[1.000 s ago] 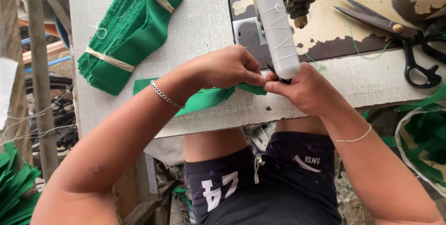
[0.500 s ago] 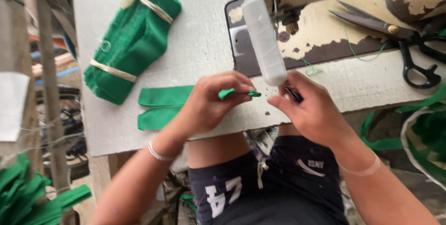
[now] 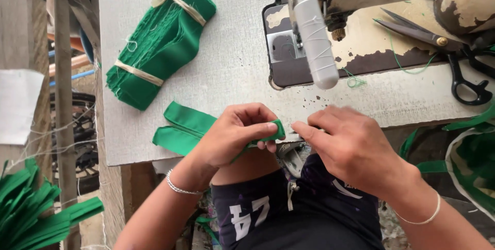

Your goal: Manually assembling zipper sliders onto green zipper tape at a sewing workstation.

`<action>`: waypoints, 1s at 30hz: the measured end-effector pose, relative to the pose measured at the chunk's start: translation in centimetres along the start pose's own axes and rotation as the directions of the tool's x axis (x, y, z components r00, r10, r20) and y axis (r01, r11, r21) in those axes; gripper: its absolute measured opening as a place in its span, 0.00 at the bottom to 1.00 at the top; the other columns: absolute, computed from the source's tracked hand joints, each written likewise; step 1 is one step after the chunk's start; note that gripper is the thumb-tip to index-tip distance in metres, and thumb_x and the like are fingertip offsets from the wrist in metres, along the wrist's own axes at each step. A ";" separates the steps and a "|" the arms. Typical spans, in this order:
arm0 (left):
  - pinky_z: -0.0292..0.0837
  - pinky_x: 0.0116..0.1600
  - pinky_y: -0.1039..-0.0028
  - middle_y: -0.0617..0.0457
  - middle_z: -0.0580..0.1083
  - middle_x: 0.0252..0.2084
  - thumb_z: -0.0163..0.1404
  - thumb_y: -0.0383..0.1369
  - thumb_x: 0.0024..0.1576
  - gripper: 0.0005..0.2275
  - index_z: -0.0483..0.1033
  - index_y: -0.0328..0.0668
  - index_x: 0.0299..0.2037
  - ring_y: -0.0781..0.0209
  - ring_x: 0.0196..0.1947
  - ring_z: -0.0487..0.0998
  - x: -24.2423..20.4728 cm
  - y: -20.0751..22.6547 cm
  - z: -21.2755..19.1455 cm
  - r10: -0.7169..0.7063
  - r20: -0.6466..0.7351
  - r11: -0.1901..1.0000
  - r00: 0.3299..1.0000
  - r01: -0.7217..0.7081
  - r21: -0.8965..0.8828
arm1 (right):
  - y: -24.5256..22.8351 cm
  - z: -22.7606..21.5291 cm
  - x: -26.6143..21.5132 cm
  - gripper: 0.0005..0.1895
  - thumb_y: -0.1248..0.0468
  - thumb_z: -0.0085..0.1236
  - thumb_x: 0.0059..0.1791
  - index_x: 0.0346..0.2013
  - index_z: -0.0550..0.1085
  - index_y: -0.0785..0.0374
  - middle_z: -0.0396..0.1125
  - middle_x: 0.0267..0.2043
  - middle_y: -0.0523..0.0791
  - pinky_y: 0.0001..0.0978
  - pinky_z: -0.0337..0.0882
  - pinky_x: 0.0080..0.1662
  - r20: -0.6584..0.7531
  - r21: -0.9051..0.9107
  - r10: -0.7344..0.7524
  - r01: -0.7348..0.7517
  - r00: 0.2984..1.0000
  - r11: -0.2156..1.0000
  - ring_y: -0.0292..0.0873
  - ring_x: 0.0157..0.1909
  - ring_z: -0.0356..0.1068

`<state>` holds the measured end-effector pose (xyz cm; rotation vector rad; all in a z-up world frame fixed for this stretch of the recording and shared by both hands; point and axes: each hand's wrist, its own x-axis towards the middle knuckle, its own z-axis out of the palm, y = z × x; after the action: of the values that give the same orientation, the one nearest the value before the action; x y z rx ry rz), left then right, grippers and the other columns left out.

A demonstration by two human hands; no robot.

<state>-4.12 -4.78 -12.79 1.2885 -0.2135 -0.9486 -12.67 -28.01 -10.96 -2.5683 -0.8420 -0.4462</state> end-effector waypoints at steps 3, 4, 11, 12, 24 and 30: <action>0.67 0.28 0.83 0.51 0.76 0.26 0.57 0.29 0.56 0.05 0.76 0.35 0.34 0.60 0.29 0.83 -0.4 0.9 -0.1 -0.047 0.020 0.999 0.999 0.047 -0.013 | -0.4 -1.1 0.9 0.12 0.68 0.53 0.53 0.51 0.74 0.64 0.63 0.38 0.47 0.47 0.63 0.39 0.050 -0.150 -0.085 0.092 0.995 0.984 0.53 0.36 0.63; 0.67 0.28 0.83 0.51 0.76 0.26 0.57 0.29 0.56 0.05 0.76 0.35 0.34 0.60 0.29 0.83 -0.6 0.9 -0.1 -0.043 0.014 0.999 0.999 0.043 -0.017 | -0.4 -1.1 1.0 0.12 0.68 0.53 0.53 0.51 0.74 0.64 0.63 0.38 0.47 0.47 0.63 0.39 0.053 -0.148 -0.092 0.099 0.994 0.984 0.53 0.36 0.63; 0.68 0.27 0.84 0.51 0.78 0.26 0.57 0.31 0.57 0.05 0.76 0.38 0.33 0.61 0.30 0.85 -0.8 1.0 0.3 -0.063 0.055 0.997 0.997 0.060 0.054 | -0.6 -1.0 1.7 0.13 0.70 0.46 0.53 0.49 0.76 0.64 0.67 0.38 0.49 0.47 0.64 0.38 0.101 -0.277 -0.154 0.176 0.983 0.945 0.57 0.40 0.68; 0.69 0.28 0.84 0.53 0.78 0.27 0.57 0.32 0.57 0.06 0.76 0.38 0.33 0.62 0.30 0.85 -0.9 1.2 0.3 -0.058 0.053 0.996 0.997 0.054 0.072 | -0.7 -1.0 1.8 0.13 0.70 0.45 0.54 0.49 0.76 0.65 0.68 0.37 0.50 0.47 0.64 0.38 0.103 -0.289 -0.161 0.184 0.982 0.939 0.58 0.40 0.69; 0.69 0.29 0.82 0.45 0.80 0.25 0.54 0.33 0.57 0.07 0.74 0.38 0.33 0.67 0.28 0.81 -1.1 2.0 1.2 -0.064 -0.010 0.981 0.998 0.064 0.182 | -1.4 -1.1 2.5 0.10 0.73 0.46 0.54 0.45 0.76 0.66 0.65 0.33 0.48 0.42 0.59 0.35 0.050 -0.366 -0.151 0.159 0.987 0.917 0.53 0.35 0.65; 0.69 0.27 0.82 0.44 0.80 0.24 0.54 0.32 0.57 0.06 0.74 0.38 0.32 0.65 0.29 0.83 -1.1 1.8 1.3 -0.066 0.004 0.977 0.998 0.064 0.205 | -1.7 -1.0 2.7 0.09 0.71 0.41 0.55 0.38 0.72 0.63 0.61 0.29 0.47 0.41 0.58 0.36 0.095 -0.303 -0.170 0.191 0.981 0.934 0.50 0.32 0.61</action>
<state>-4.77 -4.96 -10.39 1.4870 -0.2846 -1.0094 -11.82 -25.93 -8.51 -2.8169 -1.1181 -0.5920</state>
